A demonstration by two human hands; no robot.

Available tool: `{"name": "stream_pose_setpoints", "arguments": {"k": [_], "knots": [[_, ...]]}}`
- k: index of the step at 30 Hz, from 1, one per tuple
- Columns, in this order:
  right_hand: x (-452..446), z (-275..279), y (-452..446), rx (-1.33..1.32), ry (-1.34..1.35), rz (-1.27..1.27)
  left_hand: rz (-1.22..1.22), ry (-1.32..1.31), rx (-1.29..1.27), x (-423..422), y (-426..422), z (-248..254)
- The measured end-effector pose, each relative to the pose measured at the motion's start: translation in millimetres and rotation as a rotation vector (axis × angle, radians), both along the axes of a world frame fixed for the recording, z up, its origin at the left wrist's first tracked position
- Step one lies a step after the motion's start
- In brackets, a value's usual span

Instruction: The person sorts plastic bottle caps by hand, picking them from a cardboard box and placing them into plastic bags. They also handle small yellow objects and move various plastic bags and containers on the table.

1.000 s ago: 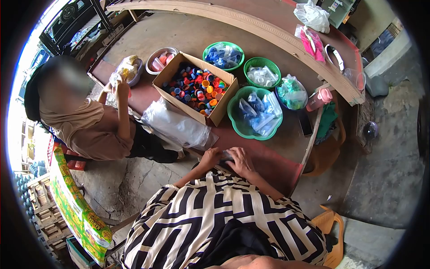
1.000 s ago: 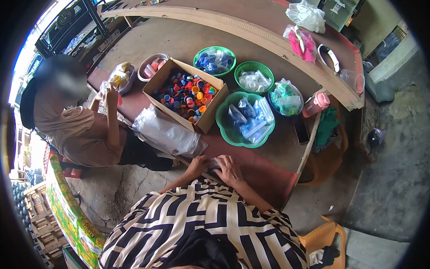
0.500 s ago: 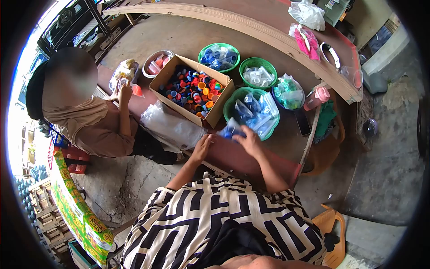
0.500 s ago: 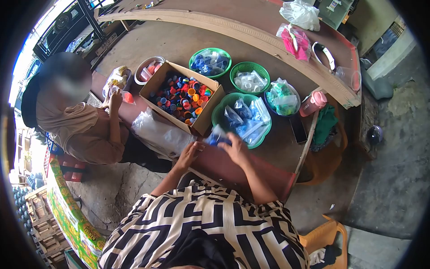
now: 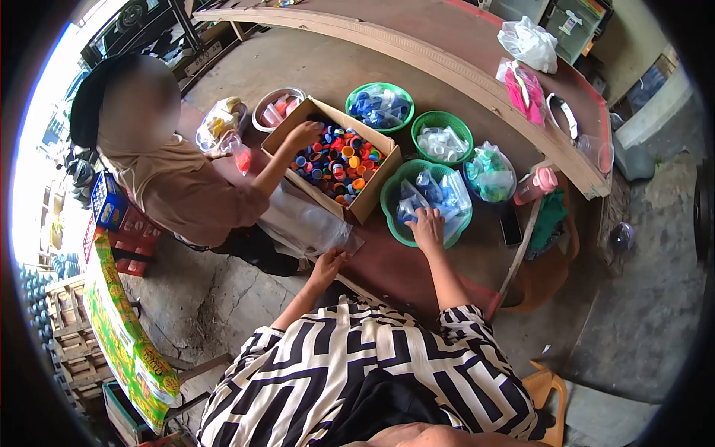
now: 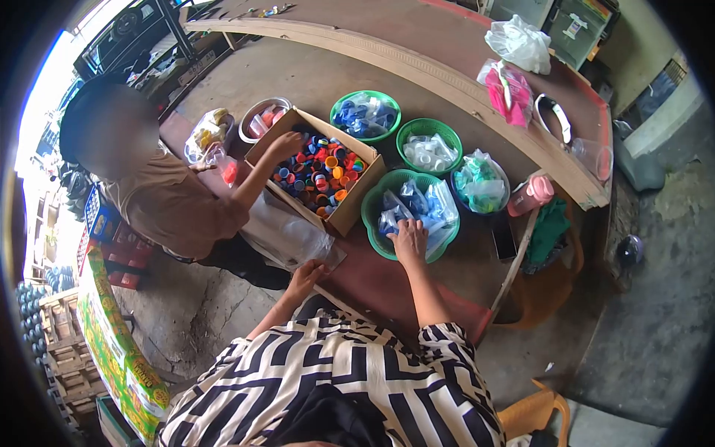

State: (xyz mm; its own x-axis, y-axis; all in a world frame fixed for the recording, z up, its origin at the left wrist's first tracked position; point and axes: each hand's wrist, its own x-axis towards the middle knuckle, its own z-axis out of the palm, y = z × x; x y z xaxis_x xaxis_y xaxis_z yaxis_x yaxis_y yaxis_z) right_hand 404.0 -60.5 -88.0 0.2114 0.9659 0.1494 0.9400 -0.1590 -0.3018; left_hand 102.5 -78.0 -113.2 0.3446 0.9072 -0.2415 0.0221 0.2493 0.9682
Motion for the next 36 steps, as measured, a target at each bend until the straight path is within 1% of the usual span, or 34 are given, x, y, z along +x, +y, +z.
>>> {"name": "stream_pose_setpoints", "arguments": {"k": [1, 3, 4, 6, 7, 8, 9, 10, 11, 12, 13, 14, 15, 18, 22, 24, 25, 27, 28, 30, 34, 36], "knots": [[0.7, -2.6, 0.0, 0.049, -0.027, 0.015, 0.008, 0.001, 0.002, -2.6, 3.9, -2.6], [2.4, -5.8, -0.7, 0.03, -0.03, 0.018, -0.055, 0.215, 0.117, -8.0, 12.4, 0.6], [2.7, -6.1, -0.7, 0.014, -0.038, 0.014, -0.055, 0.217, 0.118, -8.1, 16.2, 6.5], [3.7, -2.2, -0.7, -0.003, -0.026, 0.021, -0.088, 0.551, 0.145, -6.3, 23.8, 17.6], [1.9, 0.7, -2.3, 0.051, -0.022, 0.006, -0.084, 0.55, 0.146, -7.9, 27.0, 12.2], [0.1, 3.6, -3.3, 0.106, -0.018, -0.007, -0.071, 0.652, 0.345, -10.2, 31.7, 4.6], [-2.1, 6.6, -4.2, 0.107, -0.02, -0.001, -0.055, 0.752, 0.544, -10.9, 33.7, 1.9], [-4.4, 9.6, -5.2, 0.165, 0.048, 0.026, -0.049, 0.751, 0.543, -10.2, 33.4, -1.2], [-6.4, 12.9, -6.5, 0.224, 0.116, 0.052, -0.031, 0.791, 0.601, -9.0, 32.8, -4.4], [-6.5, 9.7, -8.1, 0.225, 0.114, 0.055, -0.014, 0.83, 0.66, -7.9, 32.4, -5.9], [-5.9, 1.2, -9.7, 0.145, 0.059, 0.087, -0.012, 0.829, 0.661, -7.6, 32.1, -8.6], [-4.9, -7.2, -11.2, 0.064, 0.004, 0.116, -0.055, 0.907, 0.629, -7.3, 31.1, -11.3], [-5.3, -7.0, -11.6, 0.097, 0.019, 0.125, -0.1, 0.983, 0.597, -7.1, 30.4, -15.4], [-7.0, -1.2, -13.4, 0.06, 0.081, 0.064, -0.128, 1.048, 0.584, -8.8, 30.3, -25.3], [-16.7, 14.4, -17.6, 0.148, 0.113, 0.053, -0.048, 1.009, 0.634, -8.9, 30.9, -30.7], [-23.0, 22.7, -20.7, 0.228, 0.135, 0.064, -0.047, 0.89, 0.669, -11.3, 34.2, -25.2], [-26.8, 27.5, -22.1, 0.228, 0.134, 0.067, -0.044, 0.89, 0.669, -11.6, 34.7, -20.4], [-35.1, 34.2, -25.0, 0.267, 0.051, 0.085, -0.002, 0.895, 0.675, -12.4, 33.6, -15.0], [-39.5, 36.3, -25.3, 0.266, 0.051, 0.088, 0.0, 0.896, 0.674, -12.5, 33.1, -14.3], [-48.1, 39.2, -25.2, 0.284, 0.037, 0.1, 0.092, 0.833, 0.744, -11.6, 32.1, -10.3], [-62.2, 40.9, -23.7, 0.281, 0.084, 0.147, 0.138, 0.77, 0.727, -5.0, 25.2, 2.6], [-59.9, 33.2, -20.3, 0.273, 0.061, 0.139, 0.154, 0.754, 0.718, -2.7, 21.8, 7.2]]}}
